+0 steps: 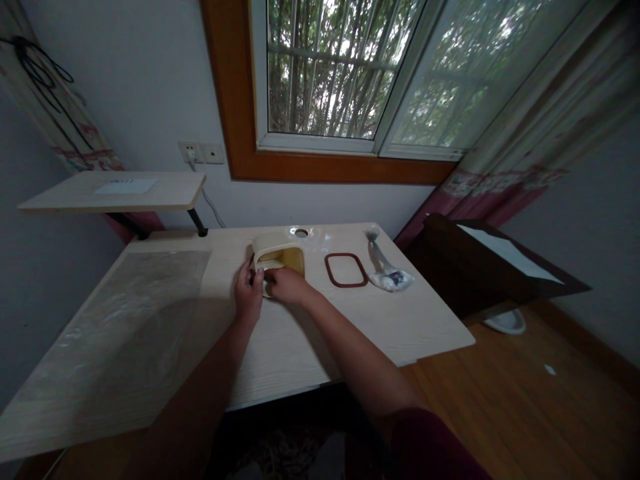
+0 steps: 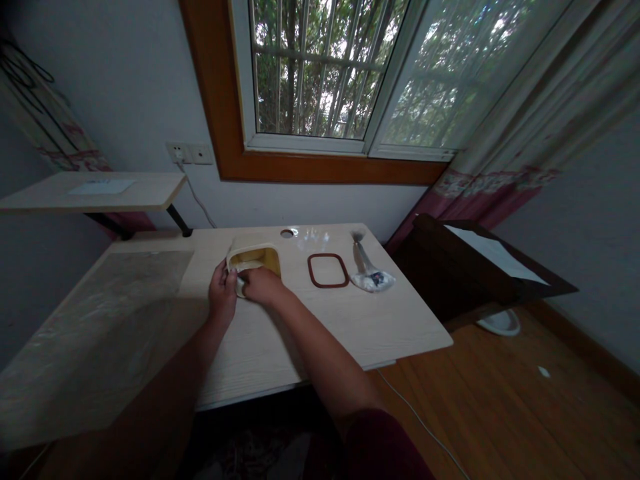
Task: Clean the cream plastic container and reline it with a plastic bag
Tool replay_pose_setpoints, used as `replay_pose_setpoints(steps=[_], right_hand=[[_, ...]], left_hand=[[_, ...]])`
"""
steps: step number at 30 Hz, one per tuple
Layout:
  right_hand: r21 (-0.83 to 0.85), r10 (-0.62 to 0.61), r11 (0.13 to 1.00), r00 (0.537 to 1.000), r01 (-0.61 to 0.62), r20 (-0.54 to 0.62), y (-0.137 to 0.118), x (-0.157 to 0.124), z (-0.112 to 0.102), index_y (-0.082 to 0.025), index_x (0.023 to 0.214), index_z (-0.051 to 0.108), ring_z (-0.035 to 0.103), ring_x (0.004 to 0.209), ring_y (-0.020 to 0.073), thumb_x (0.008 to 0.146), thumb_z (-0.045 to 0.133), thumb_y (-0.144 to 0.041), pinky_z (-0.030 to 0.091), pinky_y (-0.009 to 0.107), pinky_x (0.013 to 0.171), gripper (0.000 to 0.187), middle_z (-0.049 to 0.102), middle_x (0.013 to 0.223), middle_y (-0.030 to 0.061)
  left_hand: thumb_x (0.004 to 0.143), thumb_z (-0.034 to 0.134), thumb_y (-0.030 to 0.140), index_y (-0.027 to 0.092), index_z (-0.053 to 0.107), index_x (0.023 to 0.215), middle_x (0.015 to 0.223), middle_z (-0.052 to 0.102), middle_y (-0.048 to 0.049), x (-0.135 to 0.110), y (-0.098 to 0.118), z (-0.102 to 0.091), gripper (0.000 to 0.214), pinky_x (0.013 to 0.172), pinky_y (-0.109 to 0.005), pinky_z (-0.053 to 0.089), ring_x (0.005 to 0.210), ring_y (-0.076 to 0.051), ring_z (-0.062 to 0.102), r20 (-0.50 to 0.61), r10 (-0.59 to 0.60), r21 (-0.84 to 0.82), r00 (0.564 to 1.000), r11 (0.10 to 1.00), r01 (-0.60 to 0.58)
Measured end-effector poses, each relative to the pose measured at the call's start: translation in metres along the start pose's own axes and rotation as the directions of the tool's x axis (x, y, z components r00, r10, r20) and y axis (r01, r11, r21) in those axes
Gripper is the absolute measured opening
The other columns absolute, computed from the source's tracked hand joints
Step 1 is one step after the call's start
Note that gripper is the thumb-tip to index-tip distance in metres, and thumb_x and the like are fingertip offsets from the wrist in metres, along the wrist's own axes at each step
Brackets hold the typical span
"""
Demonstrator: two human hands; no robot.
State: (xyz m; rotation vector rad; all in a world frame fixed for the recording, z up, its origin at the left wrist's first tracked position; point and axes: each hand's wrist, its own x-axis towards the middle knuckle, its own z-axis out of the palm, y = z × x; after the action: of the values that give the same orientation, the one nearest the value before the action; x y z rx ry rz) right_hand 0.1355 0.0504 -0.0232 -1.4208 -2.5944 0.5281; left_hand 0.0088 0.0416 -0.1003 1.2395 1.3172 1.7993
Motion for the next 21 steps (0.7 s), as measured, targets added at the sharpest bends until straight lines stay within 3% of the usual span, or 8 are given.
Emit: replay_pose_setpoints(steps=[9, 16, 21], right_hand=[[-0.005, -0.063, 0.998, 0.998, 0.063, 0.003, -0.005, -0.029, -0.006, -0.023, 0.127, 0.069, 0.069, 0.109, 0.0211, 0.089, 0.05, -0.016, 0.046, 0.025, 0.095, 0.043, 0.074, 0.121, 0.0072], [-0.159, 0.06, 0.986, 0.997, -0.052, 0.042, -0.015, -0.017, -0.002, -0.017, 0.124, 0.068, 0.071, 0.103, 0.0276, 0.092, 0.052, -0.03, 0.052, 0.032, 0.086, 0.038, 0.074, 0.115, 0.0164], [-0.191, 0.1, 0.978, 0.994, -0.089, 0.05, -0.017, 0.003, 0.002, -0.014, 0.122, 0.069, 0.072, 0.1, 0.0275, 0.098, 0.042, -0.031, 0.054, 0.033, 0.084, 0.04, 0.074, 0.111, 0.0189]], left_hand=[[0.087, 0.063, 0.043, 0.019, 0.062, 0.126, 0.114, 0.071, -0.0113, 0.0, -0.002, -0.002, 0.046, 0.086, -0.033, 0.056, 0.103, -0.024, 0.069, -0.03, -0.009, 0.024, 1.0, 1.0, 0.01], [0.088, 0.061, 0.049, 0.017, 0.057, 0.132, 0.108, 0.071, -0.0102, 0.0, -0.005, -0.003, 0.054, 0.082, -0.029, 0.055, 0.096, -0.021, 0.069, 0.023, -0.016, 0.017, 1.0, 1.0, 0.015], [0.085, 0.064, 0.051, 0.018, 0.058, 0.13, 0.1, 0.07, -0.0085, -0.002, -0.002, -0.001, 0.056, 0.079, -0.029, 0.055, 0.092, -0.02, 0.069, 0.011, 0.001, 0.019, 1.0, 1.0, -0.002]])
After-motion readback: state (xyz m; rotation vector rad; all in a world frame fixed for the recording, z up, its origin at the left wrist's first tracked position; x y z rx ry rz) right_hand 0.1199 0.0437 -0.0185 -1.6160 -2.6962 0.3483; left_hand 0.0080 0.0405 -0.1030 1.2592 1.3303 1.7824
